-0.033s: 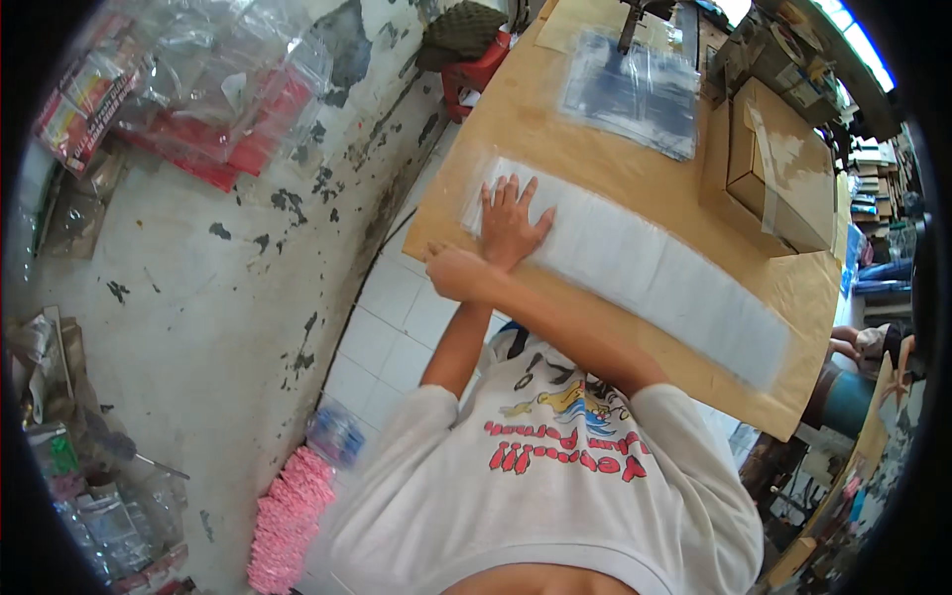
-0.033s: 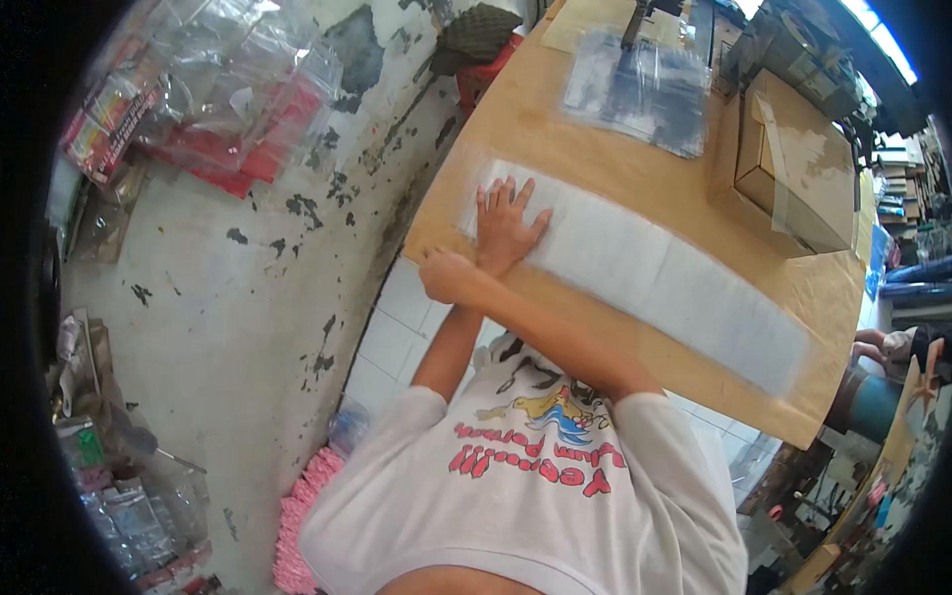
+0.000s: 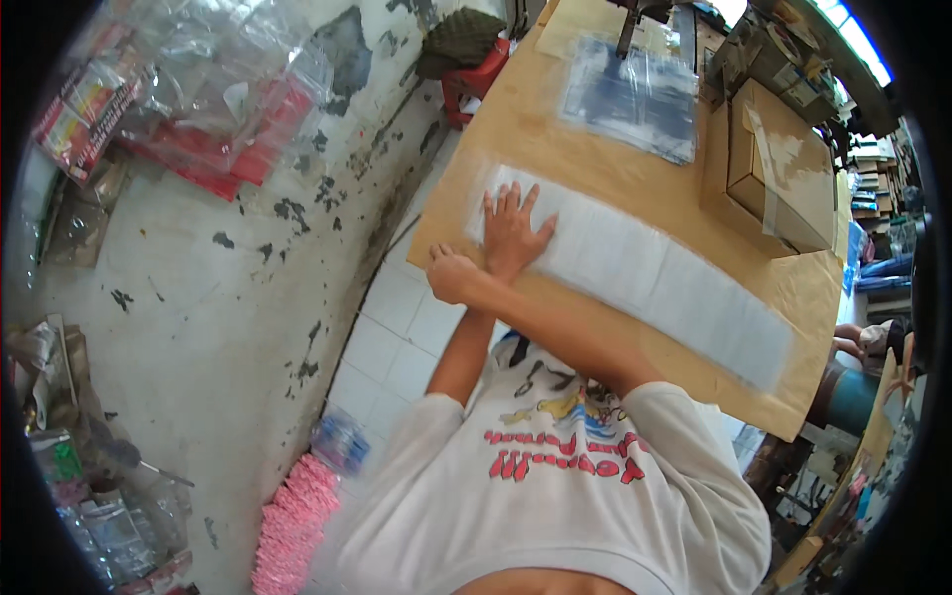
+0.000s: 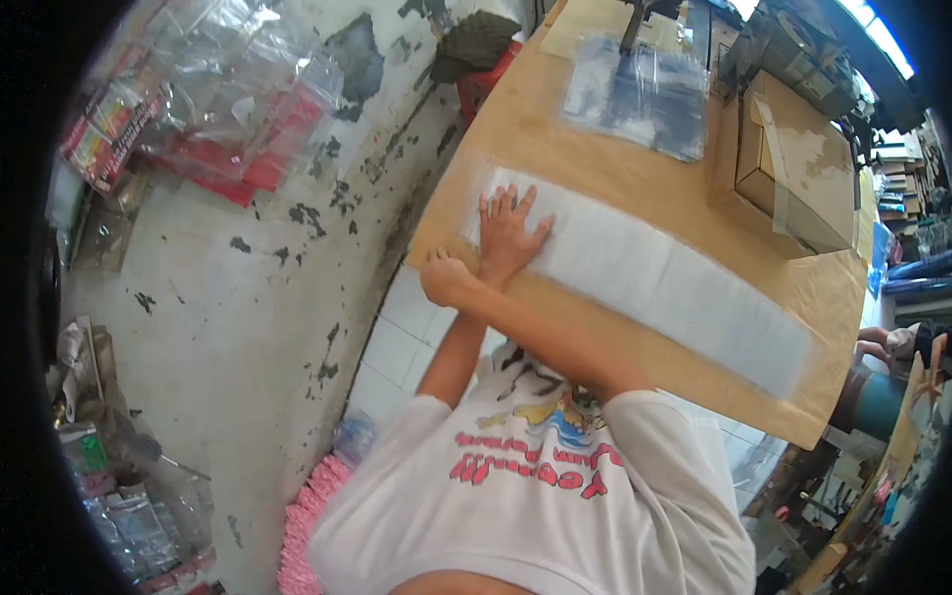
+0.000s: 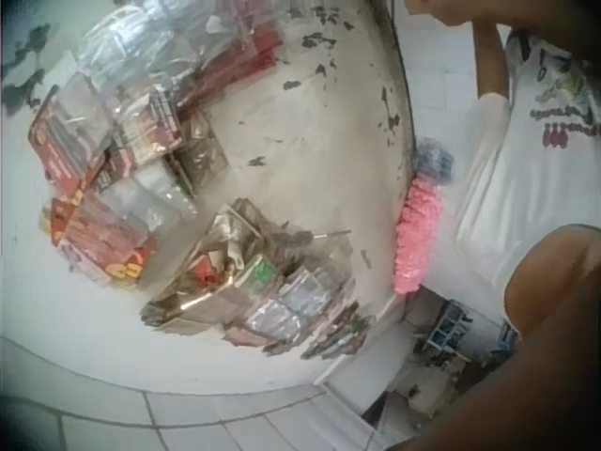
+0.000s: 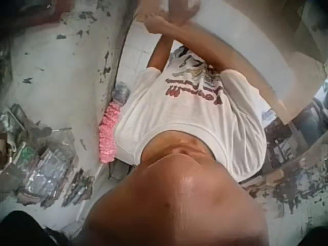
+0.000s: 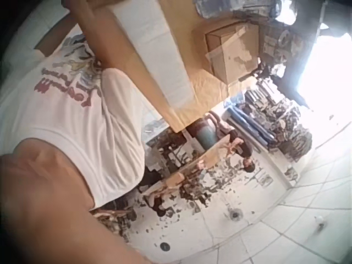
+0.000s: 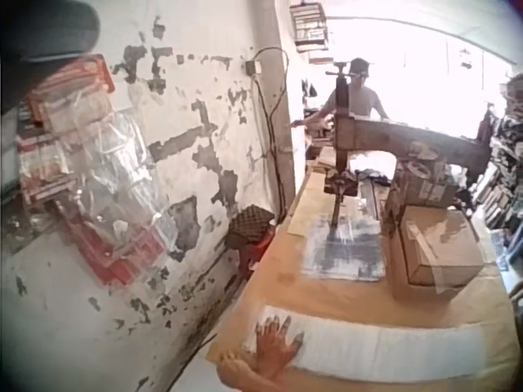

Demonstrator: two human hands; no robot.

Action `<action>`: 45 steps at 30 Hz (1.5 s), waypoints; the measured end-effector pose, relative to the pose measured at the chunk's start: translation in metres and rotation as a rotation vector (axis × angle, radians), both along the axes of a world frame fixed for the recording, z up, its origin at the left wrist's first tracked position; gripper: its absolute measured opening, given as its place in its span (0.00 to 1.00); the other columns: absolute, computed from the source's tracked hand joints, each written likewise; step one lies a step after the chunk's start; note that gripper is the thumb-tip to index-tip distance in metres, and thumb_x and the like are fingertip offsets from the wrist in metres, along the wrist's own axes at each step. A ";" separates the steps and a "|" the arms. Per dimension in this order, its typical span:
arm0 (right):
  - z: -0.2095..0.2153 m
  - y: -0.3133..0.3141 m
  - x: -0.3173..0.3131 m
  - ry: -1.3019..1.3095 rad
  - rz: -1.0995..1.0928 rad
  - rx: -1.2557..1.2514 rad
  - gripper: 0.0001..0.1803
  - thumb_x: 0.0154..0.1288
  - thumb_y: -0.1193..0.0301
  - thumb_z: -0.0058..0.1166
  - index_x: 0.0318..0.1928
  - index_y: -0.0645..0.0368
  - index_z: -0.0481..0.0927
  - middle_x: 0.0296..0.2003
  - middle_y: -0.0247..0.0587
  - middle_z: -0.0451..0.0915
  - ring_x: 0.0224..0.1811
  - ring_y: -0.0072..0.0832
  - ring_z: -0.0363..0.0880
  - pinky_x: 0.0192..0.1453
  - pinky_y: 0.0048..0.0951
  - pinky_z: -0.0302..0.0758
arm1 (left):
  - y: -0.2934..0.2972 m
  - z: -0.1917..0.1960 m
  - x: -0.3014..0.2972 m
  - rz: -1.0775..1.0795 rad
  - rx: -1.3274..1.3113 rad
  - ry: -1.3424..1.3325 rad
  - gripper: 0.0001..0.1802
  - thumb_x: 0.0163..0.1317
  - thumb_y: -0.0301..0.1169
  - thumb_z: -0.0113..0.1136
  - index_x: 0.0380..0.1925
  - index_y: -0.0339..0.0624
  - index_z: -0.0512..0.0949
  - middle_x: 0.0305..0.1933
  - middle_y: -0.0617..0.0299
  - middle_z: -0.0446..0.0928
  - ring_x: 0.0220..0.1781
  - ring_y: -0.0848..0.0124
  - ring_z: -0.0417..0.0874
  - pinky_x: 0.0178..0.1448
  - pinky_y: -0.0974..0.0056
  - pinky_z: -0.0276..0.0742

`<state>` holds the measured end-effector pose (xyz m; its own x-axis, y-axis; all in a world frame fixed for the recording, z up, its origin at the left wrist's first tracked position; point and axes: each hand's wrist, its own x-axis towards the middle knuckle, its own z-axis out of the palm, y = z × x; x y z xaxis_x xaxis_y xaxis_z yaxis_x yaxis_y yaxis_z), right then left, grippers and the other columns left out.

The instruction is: The person arranges, flattens, and smooths plastic sheets laid out in a row across a table by hand.

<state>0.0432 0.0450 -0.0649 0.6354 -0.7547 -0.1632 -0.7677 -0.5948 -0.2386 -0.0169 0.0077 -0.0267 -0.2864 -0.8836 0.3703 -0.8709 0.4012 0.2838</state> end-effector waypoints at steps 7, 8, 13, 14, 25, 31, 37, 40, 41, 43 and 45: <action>0.031 -0.038 0.062 0.064 -0.520 0.023 0.36 0.72 0.62 0.46 0.73 0.75 0.58 0.76 0.65 0.53 0.79 0.53 0.49 0.81 0.45 0.47 | 0.007 -0.008 0.010 0.048 0.059 0.021 0.37 0.64 0.59 0.55 0.67 0.50 0.74 0.69 0.43 0.71 0.74 0.49 0.66 0.81 0.40 0.43; 0.031 -0.043 0.064 0.049 -0.557 0.008 0.36 0.72 0.62 0.46 0.73 0.74 0.58 0.76 0.65 0.52 0.79 0.52 0.49 0.81 0.45 0.47 | 0.006 -0.008 0.011 0.041 0.061 0.022 0.37 0.64 0.59 0.55 0.67 0.50 0.74 0.69 0.43 0.71 0.74 0.50 0.66 0.81 0.40 0.42; 0.025 -0.056 0.047 -0.126 -0.656 -0.066 0.37 0.73 0.63 0.46 0.74 0.73 0.54 0.77 0.64 0.51 0.80 0.50 0.47 0.82 0.43 0.45 | 0.005 -0.006 0.010 0.061 0.067 0.016 0.36 0.64 0.57 0.57 0.68 0.51 0.73 0.70 0.45 0.70 0.74 0.50 0.66 0.81 0.41 0.44; 0.024 -0.062 0.039 -0.178 -0.681 -0.075 0.37 0.73 0.63 0.46 0.74 0.73 0.54 0.77 0.63 0.51 0.80 0.50 0.47 0.82 0.43 0.44 | 0.007 -0.006 0.009 0.057 0.073 0.015 0.36 0.64 0.57 0.57 0.68 0.52 0.73 0.70 0.45 0.70 0.74 0.50 0.66 0.81 0.41 0.43; 0.077 -0.074 -0.094 -1.059 -0.806 -0.328 0.40 0.75 0.65 0.47 0.77 0.71 0.46 0.78 0.61 0.48 0.82 0.45 0.43 0.83 0.40 0.39 | 0.008 -0.017 0.018 0.021 -0.014 0.229 0.35 0.64 0.49 0.60 0.68 0.43 0.71 0.67 0.38 0.70 0.70 0.42 0.68 0.76 0.45 0.59; 0.118 0.042 -0.255 -1.033 -0.960 -0.626 0.34 0.77 0.76 0.41 0.78 0.67 0.49 0.79 0.52 0.49 0.82 0.41 0.45 0.83 0.40 0.45 | 0.003 -0.002 0.008 -0.010 -0.037 0.095 0.32 0.63 0.41 0.59 0.65 0.35 0.73 0.67 0.36 0.69 0.70 0.41 0.68 0.75 0.44 0.61; 0.137 0.149 -0.414 -1.136 -1.318 -0.689 0.31 0.79 0.75 0.39 0.77 0.67 0.49 0.77 0.49 0.54 0.79 0.39 0.55 0.81 0.38 0.55 | 0.000 -0.016 0.007 0.037 -0.035 0.015 0.33 0.66 0.42 0.57 0.67 0.34 0.70 0.74 0.39 0.64 0.75 0.44 0.63 0.79 0.46 0.57; 0.133 0.192 -0.492 -1.053 -1.378 -0.617 0.31 0.79 0.76 0.40 0.77 0.66 0.49 0.77 0.49 0.56 0.79 0.37 0.56 0.80 0.38 0.56 | 0.000 -0.016 0.008 0.042 0.082 -0.036 0.32 0.69 0.41 0.54 0.68 0.34 0.69 0.76 0.41 0.61 0.78 0.46 0.59 0.80 0.47 0.53; 0.126 0.202 -0.514 -1.021 -1.319 -0.566 0.31 0.78 0.78 0.41 0.77 0.65 0.52 0.76 0.50 0.58 0.78 0.37 0.58 0.79 0.38 0.58 | -0.003 -0.015 0.009 0.002 0.087 -0.030 0.32 0.69 0.41 0.54 0.68 0.34 0.69 0.76 0.41 0.61 0.78 0.46 0.59 0.80 0.47 0.53; 0.116 0.221 -0.552 -0.962 -1.349 -0.526 0.31 0.78 0.78 0.42 0.77 0.65 0.52 0.76 0.51 0.58 0.78 0.38 0.58 0.79 0.37 0.58 | -0.004 -0.014 0.012 0.022 0.153 -0.087 0.32 0.71 0.41 0.52 0.70 0.35 0.66 0.77 0.42 0.59 0.79 0.47 0.56 0.82 0.49 0.50; 0.108 0.238 -0.586 -0.887 -1.358 -0.333 0.29 0.78 0.78 0.43 0.76 0.66 0.56 0.74 0.51 0.62 0.77 0.39 0.61 0.78 0.37 0.61 | -0.001 -0.009 0.006 0.006 0.167 -0.086 0.32 0.72 0.40 0.51 0.71 0.35 0.65 0.77 0.42 0.59 0.79 0.47 0.56 0.82 0.48 0.50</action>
